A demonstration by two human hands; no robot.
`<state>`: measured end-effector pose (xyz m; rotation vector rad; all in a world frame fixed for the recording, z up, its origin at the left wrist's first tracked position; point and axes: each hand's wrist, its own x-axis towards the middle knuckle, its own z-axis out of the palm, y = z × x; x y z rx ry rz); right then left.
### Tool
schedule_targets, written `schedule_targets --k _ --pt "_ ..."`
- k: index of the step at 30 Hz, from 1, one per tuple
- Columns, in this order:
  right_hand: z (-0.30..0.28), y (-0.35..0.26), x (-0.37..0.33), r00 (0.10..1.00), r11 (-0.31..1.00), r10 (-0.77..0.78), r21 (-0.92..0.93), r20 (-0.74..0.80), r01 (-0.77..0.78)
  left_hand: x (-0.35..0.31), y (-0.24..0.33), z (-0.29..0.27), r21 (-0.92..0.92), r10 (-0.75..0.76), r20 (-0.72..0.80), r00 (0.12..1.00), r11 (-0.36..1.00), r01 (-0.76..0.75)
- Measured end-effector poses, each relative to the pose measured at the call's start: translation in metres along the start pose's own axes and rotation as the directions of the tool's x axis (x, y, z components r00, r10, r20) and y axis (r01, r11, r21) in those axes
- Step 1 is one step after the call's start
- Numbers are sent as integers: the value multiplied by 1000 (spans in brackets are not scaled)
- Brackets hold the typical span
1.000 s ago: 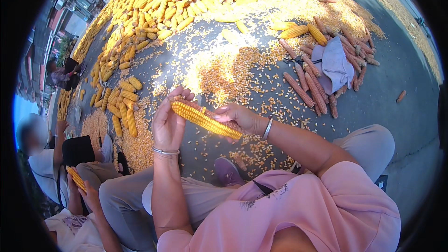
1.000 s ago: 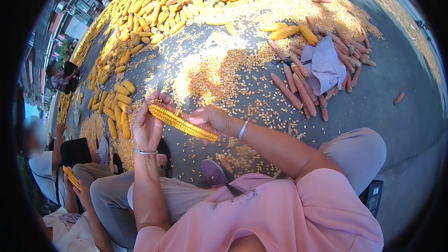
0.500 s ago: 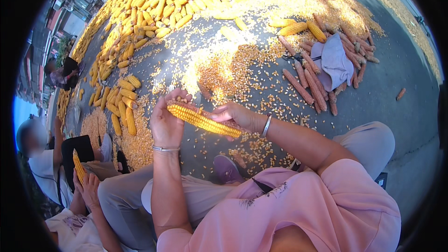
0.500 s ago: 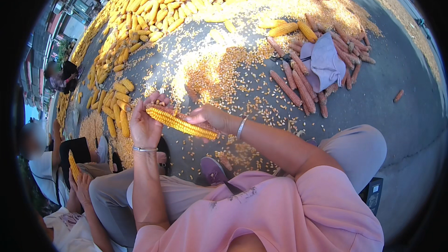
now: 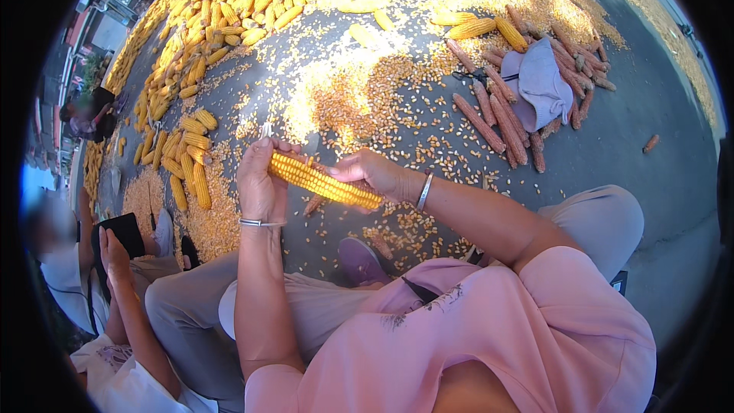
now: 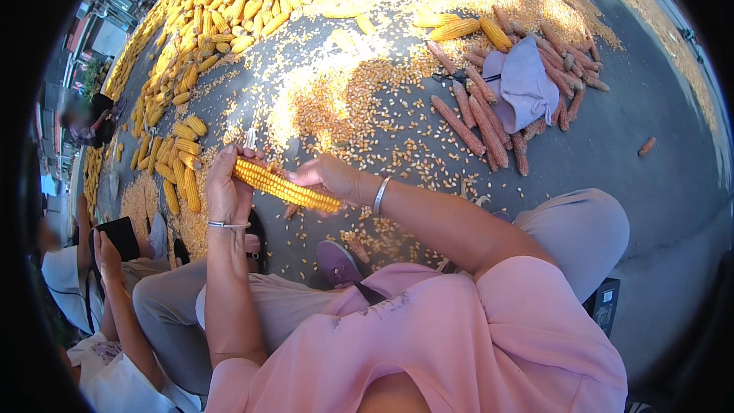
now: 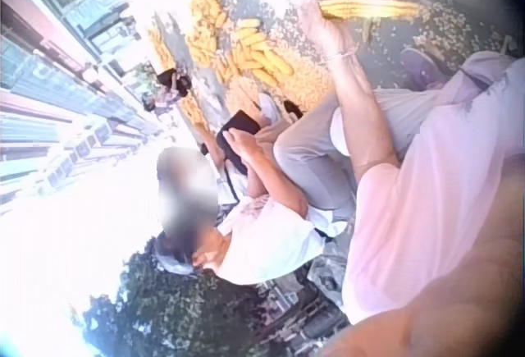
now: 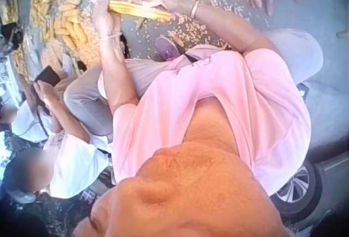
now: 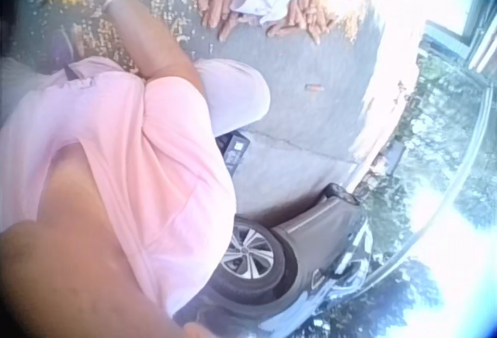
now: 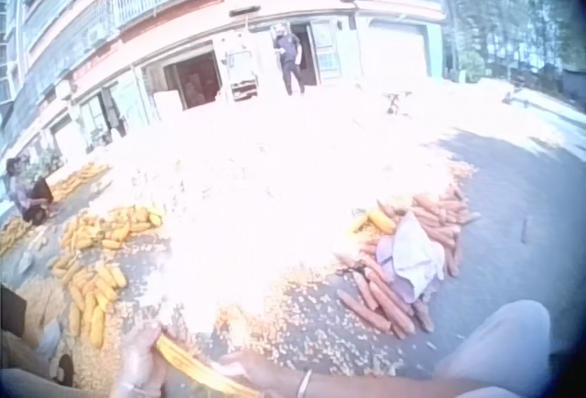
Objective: The person sits on the ground and shucks corn cobs by hand, removing kernels and dropping them onto a large pile. The person handles multiple cobs one at a time, rotating them to remove kernels.
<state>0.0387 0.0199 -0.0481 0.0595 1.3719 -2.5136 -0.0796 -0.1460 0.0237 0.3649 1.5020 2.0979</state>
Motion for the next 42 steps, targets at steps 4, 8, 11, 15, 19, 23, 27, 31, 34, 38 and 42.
schedule_targets --k 4,8,11,15,19,23,27,31,34,38,42 --pt "0 0 4 996 994 74 -86 48 -69 4 -9 -17 20 -78 -78 994 997 80" --pt "7 -12 2 997 936 -51 -350 -52 29 6 -18 -21 -22 -138 -117 983 990 136" --pt "7 -5 14 975 754 -219 -641 -41 143 2 -17 -9 -38 -134 -100 986 991 131" --pt "22 -8 8 966 826 -250 -535 -68 177 -2 -28 -3 -76 -150 -69 986 986 145" --pt "18 1 12 891 752 -447 -575 -83 324 -4 -43 15 -45 -147 -67 987 989 144" --pt "16 5 14 837 638 -541 -690 -86 342 -9 -31 20 -6 -278 2 961 961 278" --pt "5 3 15 828 406 -559 -888 -52 218 -15 -27 31 227 -298 -109 948 921 316" --pt "4 -2 14 827 379 -535 -924 -172 53 -16 -26 22 403 -257 -55 965 878 257" --pt "4 -3 13 706 383 -703 -879 -79 284 -20 -22 24 360 -268 -3 963 898 251" --pt "7 -16 7 864 590 -473 -790 -175 163 -20 -26 29 327 -248 -33 968 913 245" --pt "6 -9 12 865 486 -482 -863 -137 135 -19 -27 27 381 -286 -12 958 885 268"
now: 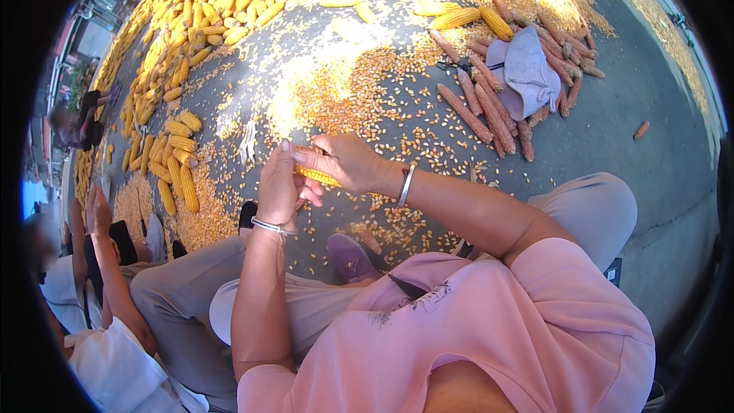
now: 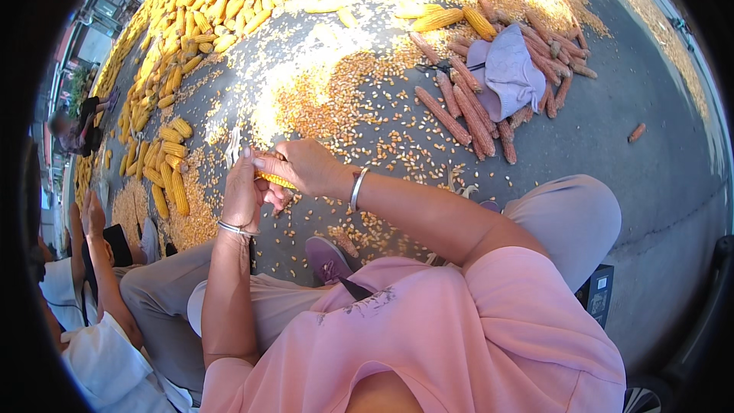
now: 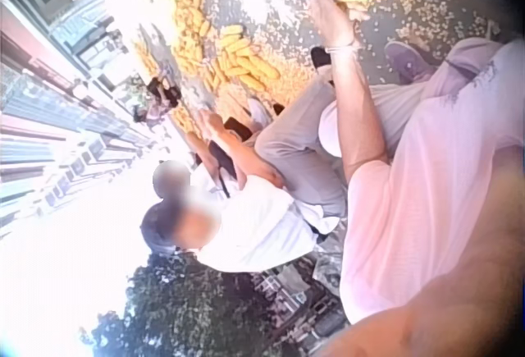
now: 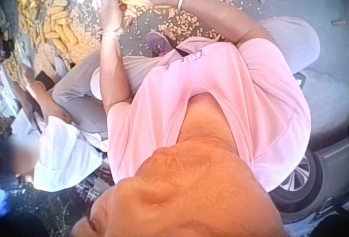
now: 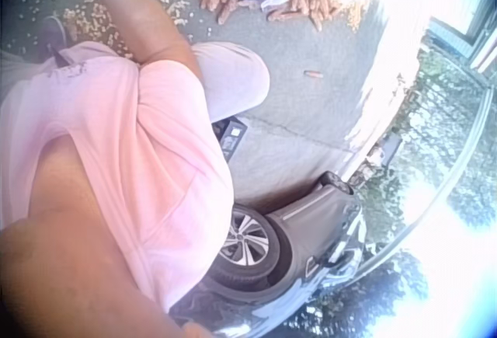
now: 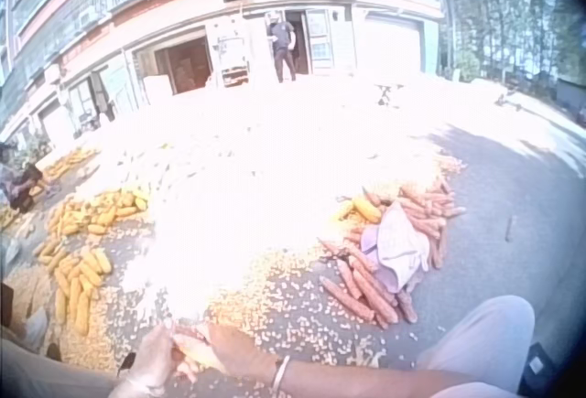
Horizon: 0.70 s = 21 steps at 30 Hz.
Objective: The person sits on the ground and shucks corn cobs by hand, removing kernels and dropping them onto a large pile. The person handles multiple cobs one at a time, rotating them to remove kernels.
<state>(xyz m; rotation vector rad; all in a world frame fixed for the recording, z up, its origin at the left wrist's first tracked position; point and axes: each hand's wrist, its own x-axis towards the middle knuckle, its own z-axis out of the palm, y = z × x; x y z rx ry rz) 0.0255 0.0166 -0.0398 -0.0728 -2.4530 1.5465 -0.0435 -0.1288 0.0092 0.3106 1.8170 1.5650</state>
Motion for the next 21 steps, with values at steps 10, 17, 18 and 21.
schedule_targets --k 10,17,18,21 --pt "-6 17 9 996 942 84 325 34 -90 6 0 -11 -43 103 -120 987 993 -109" --pt "1 16 4 994 969 -100 230 54 85 8 1 -21 -50 93 -166 982 993 -102" --pt "2 20 4 995 972 -87 222 45 75 8 2 -19 -55 91 -165 982 993 -102" --pt "2 24 5 998 977 -57 207 37 48 9 -2 -19 -54 93 -187 978 993 -105"
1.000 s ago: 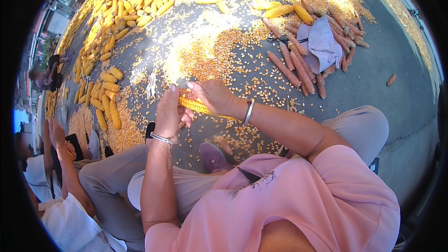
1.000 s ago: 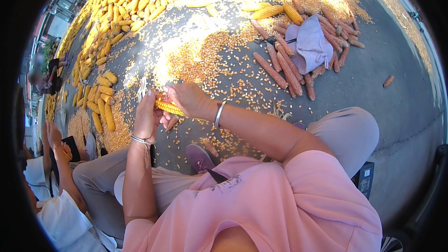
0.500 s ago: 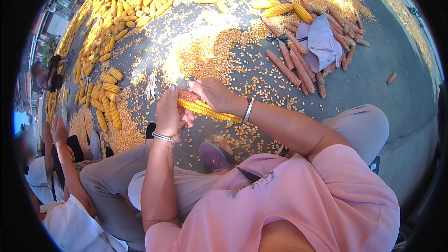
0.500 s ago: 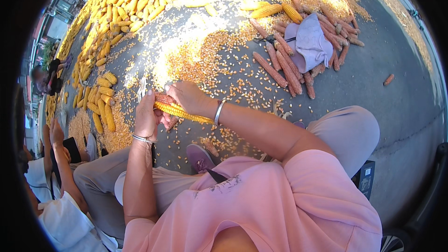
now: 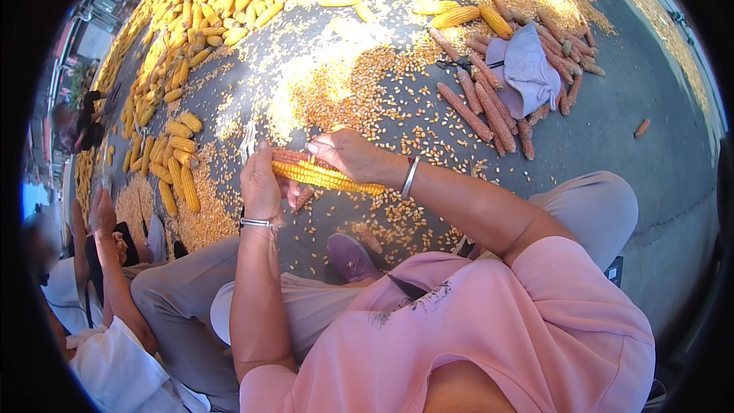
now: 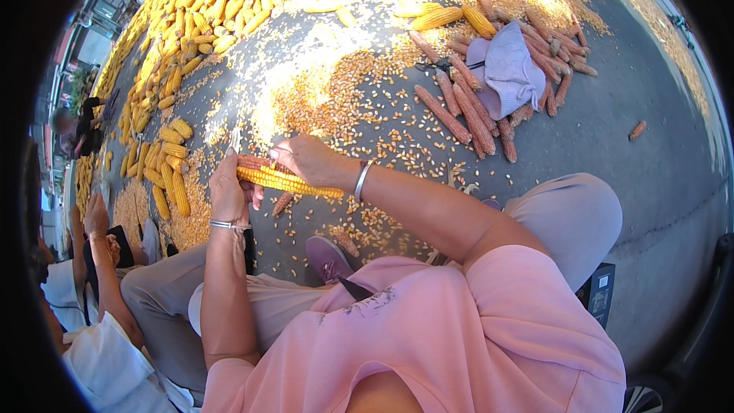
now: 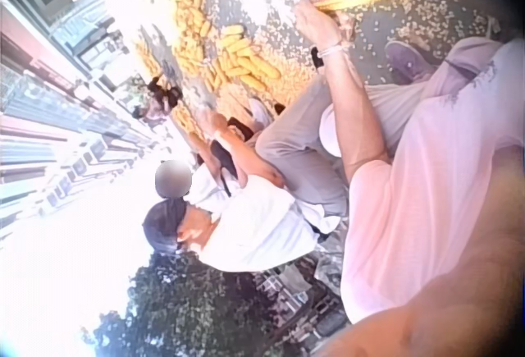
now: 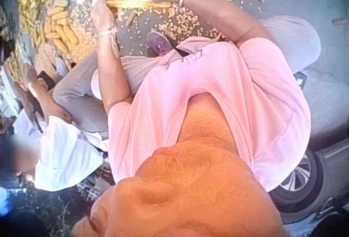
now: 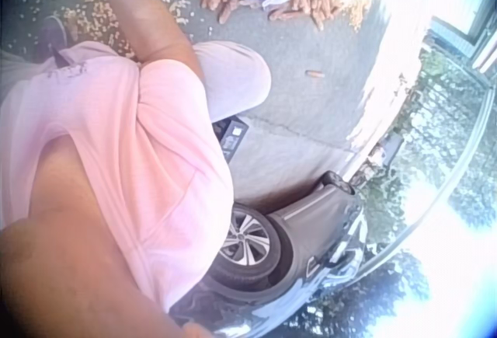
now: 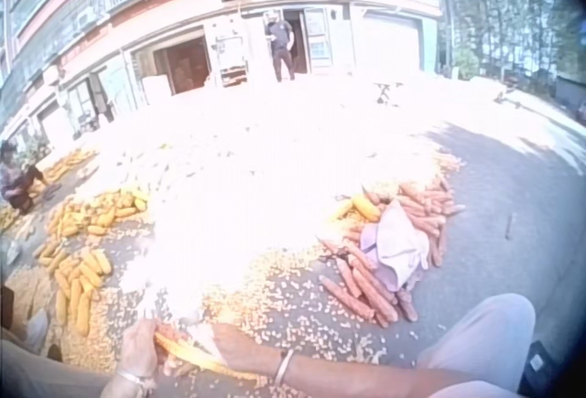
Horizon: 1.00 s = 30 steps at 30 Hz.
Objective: The person sits on the ground and shucks corn cobs by hand, removing kernels and dropping them onto a large pile. The person handles multiple cobs one at a time, rotating them to remove kernels.
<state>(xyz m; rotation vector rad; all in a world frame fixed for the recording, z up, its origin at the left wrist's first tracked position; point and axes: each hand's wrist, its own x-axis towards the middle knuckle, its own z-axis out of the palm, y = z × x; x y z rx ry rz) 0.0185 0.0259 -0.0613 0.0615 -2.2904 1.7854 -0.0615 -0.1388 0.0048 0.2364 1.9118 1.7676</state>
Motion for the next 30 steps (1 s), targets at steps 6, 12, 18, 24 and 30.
schedule_targets --k 6,12,18,24,30 --pt "-1 -13 -2 997 983 76 167 26 -79 1 0 -4 -3 -11 3 1000 1000 11" --pt "4 1 -2 995 993 -87 79 -40 90 -3 9 4 -24 -29 7 1000 999 29" --pt "-3 -25 -2 992 994 98 -54 83 -94 0 6 -1 -16 -65 -5 998 998 65" --pt "6 -19 -6 999 996 -32 -80 -23 30 -2 7 0 -32 -101 56 993 994 103" --pt "0 -10 -6 994 975 -79 -212 -79 60 -4 -3 10 -37 -37 96 995 998 41"
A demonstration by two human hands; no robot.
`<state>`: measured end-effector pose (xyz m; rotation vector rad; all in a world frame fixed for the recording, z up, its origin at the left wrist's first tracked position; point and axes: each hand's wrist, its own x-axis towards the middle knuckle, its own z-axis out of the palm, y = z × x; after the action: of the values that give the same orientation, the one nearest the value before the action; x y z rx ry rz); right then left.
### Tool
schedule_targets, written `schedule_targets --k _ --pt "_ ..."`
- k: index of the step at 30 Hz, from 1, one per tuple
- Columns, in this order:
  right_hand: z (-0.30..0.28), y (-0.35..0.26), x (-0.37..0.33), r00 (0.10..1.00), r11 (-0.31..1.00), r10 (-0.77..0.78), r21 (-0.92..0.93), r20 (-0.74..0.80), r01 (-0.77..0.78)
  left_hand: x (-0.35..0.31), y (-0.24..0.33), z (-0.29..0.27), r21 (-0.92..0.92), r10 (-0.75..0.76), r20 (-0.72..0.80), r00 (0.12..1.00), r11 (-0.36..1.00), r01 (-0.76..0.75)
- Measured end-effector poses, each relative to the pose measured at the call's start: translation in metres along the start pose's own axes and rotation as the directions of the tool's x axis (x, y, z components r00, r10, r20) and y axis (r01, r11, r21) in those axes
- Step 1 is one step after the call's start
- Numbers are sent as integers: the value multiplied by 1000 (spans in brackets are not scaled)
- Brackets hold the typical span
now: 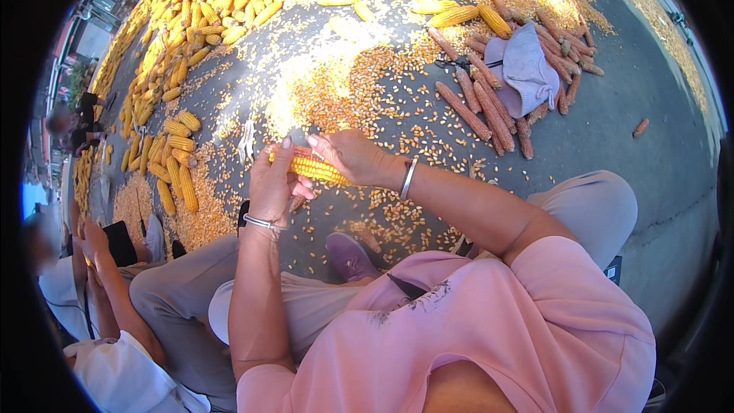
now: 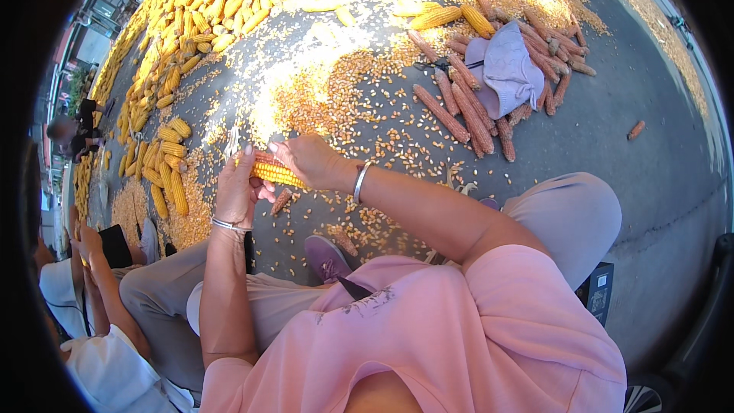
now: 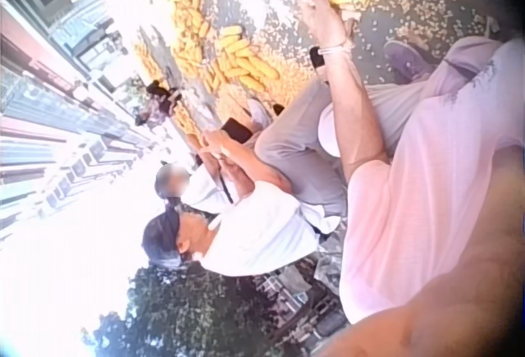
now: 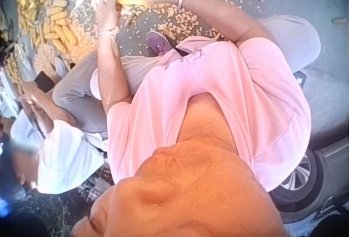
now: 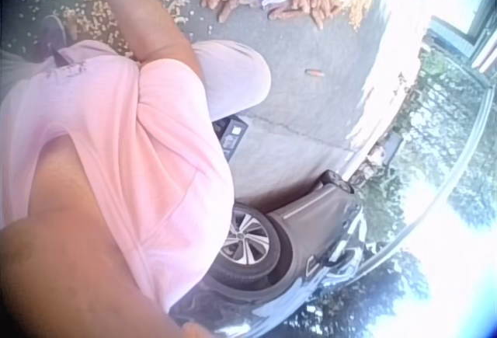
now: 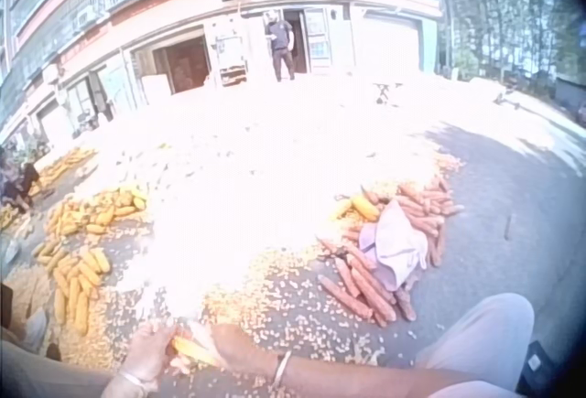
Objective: The person sits on the ground and shucks corn cobs by hand, removing kernels and dropping them onto a large pile. The person handles multiple cobs one at a time, rotating them to remove kernels.
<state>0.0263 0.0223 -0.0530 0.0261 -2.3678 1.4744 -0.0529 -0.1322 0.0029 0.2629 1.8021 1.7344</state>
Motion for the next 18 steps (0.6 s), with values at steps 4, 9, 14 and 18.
schedule_targets --k 4,9,14,18 --pt "3 16 6 997 985 72 157 -38 -65 0 4 6 6 3 -25 1000 1000 -3" --pt "-4 7 4 991 978 102 171 87 -116 2 0 -7 -43 31 -46 998 999 -33" --pt "-4 11 6 981 993 98 55 171 -108 7 11 -7 -154 -10 -72 997 988 -1" --pt "-5 -3 2 980 990 73 105 185 -93 -1 10 -12 -19 3 -130 992 1000 -6"
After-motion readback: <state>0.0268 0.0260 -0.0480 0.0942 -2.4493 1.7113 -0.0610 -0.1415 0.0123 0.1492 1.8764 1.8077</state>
